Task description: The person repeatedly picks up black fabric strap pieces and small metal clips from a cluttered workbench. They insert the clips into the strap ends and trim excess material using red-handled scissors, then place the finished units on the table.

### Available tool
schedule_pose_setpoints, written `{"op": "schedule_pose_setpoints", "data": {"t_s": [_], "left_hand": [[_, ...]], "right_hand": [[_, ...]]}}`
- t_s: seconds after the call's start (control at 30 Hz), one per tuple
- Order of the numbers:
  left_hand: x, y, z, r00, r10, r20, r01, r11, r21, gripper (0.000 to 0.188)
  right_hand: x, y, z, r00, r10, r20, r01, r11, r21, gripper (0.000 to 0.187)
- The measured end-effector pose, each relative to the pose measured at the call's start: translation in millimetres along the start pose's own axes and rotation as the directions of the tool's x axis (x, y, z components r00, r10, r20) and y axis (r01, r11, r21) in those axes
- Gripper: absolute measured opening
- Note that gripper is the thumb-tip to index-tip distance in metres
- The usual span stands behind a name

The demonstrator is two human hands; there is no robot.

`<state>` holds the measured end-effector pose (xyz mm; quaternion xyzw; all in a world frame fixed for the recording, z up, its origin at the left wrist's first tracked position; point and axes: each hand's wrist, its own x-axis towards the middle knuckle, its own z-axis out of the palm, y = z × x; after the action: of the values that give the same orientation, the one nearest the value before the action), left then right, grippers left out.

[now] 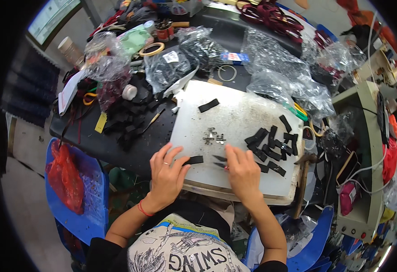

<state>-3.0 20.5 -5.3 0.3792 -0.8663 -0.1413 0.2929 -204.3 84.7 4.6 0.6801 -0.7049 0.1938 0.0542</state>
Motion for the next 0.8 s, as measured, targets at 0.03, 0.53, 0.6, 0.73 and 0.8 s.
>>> {"op": "schedule_pose_setpoints", "data": {"t_s": [0.03,0.53,0.6,0.73,0.8], "left_hand": [[0,-1,1,1.000,-0.013,0.005,0.013,1.000,-0.017,0.016],[13,-20,-11,0.988,-0.147,0.035,0.148,0.897,-0.415,0.015],[18,-19,-16,0.956,-0.282,0.076,0.278,0.798,-0.535,0.016],[17,-19,-17,0.850,-0.457,0.262,0.484,0.481,-0.731,0.019],[14,-21,-14,0.849,-0.437,0.297,0.486,0.426,-0.763,0.021]], "right_hand": [[3,0,2,1.000,0.020,0.008,-0.020,0.999,-0.036,0.038],[12,-10,10,0.977,0.209,0.048,-0.211,0.977,0.044,0.036],[6,-9,9,0.970,0.232,0.066,-0.238,0.967,0.096,0.039],[-1,1,7,0.975,0.216,0.043,-0.220,0.968,0.121,0.036],[3,5,2,0.975,0.221,0.008,-0.219,0.958,0.184,0.034]]}}
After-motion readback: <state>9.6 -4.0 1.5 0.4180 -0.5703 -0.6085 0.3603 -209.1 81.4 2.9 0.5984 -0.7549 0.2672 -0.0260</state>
